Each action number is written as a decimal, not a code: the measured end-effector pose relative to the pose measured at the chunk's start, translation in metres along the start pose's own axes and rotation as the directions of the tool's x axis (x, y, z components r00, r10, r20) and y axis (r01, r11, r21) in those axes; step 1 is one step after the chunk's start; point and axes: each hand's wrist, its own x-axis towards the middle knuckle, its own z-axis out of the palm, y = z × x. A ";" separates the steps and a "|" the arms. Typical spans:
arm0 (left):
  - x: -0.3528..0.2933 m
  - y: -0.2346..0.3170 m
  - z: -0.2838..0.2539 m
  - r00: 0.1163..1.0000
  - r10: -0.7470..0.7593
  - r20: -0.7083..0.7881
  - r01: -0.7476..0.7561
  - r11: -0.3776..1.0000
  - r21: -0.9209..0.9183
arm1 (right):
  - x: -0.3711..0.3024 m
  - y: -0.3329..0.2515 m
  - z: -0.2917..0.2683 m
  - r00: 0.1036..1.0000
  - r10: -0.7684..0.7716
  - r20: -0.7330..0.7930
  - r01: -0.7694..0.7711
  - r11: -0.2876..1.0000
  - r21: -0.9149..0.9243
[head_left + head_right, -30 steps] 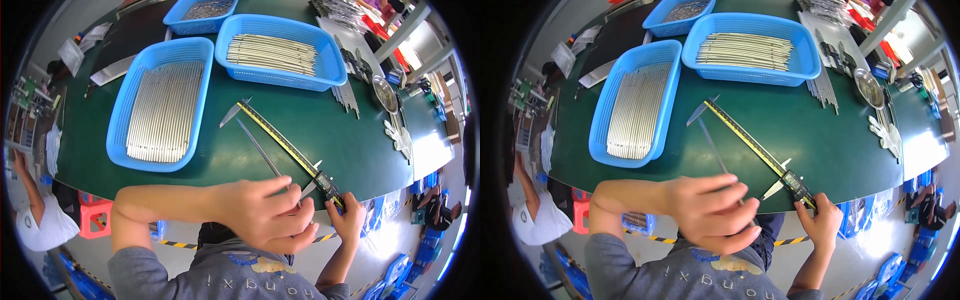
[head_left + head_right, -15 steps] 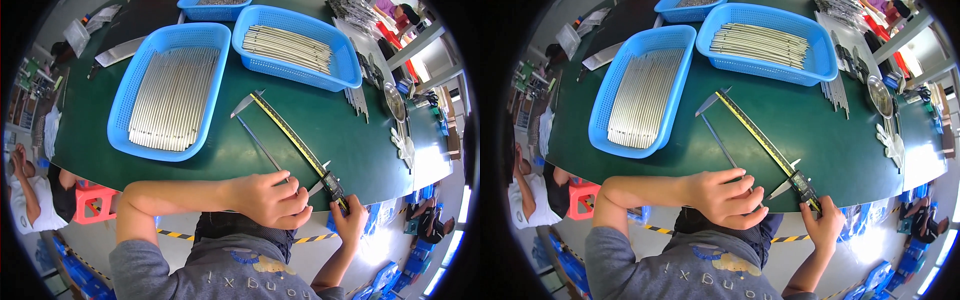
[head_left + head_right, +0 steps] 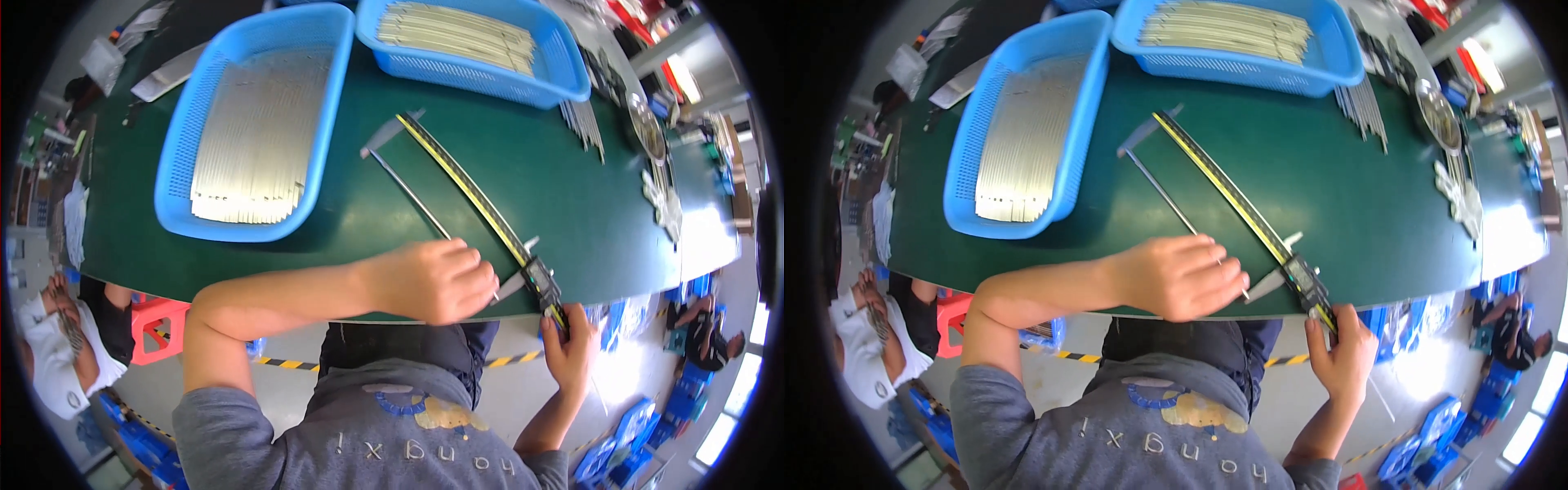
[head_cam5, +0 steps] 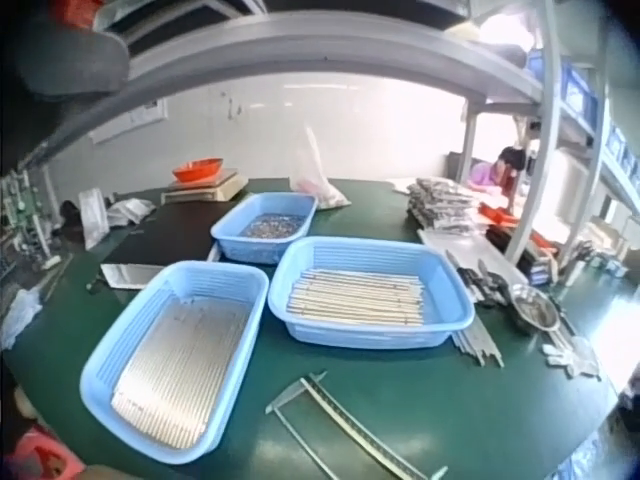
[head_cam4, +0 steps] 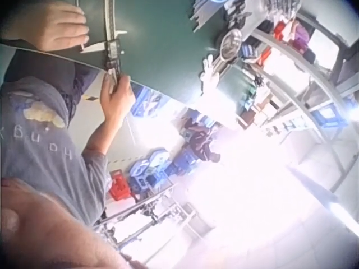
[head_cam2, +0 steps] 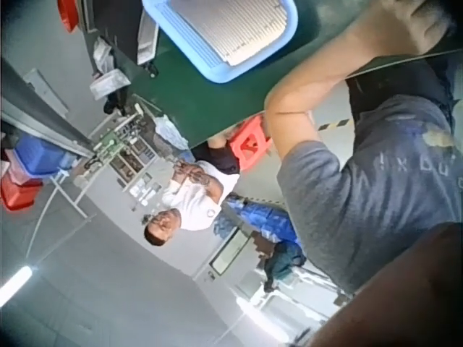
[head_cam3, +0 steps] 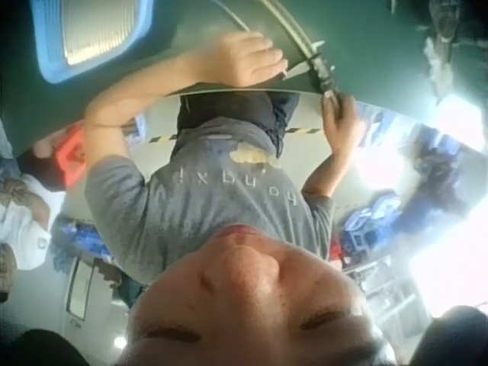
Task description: The recorder uses a digital caliper to measure the length of various metal rods and organizes them into bins.
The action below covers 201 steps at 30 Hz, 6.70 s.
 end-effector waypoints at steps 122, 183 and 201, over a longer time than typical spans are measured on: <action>-0.072 -0.222 -0.117 0.447 -0.845 0.293 0.773 0.530 0.349 | 0.034 0.014 0.004 0.996 -0.029 -0.084 0.027 0.999 -0.025; 0.061 0.060 -0.032 0.441 -0.553 0.707 -0.154 -0.823 -0.547 | -0.026 0.021 -0.045 0.814 -0.483 -0.322 0.468 0.874 -0.127; 0.012 0.058 -0.035 0.470 -0.575 0.670 -0.215 -0.810 -0.545 | 0.014 -0.056 -0.050 0.773 -0.607 -0.182 0.595 0.794 -0.119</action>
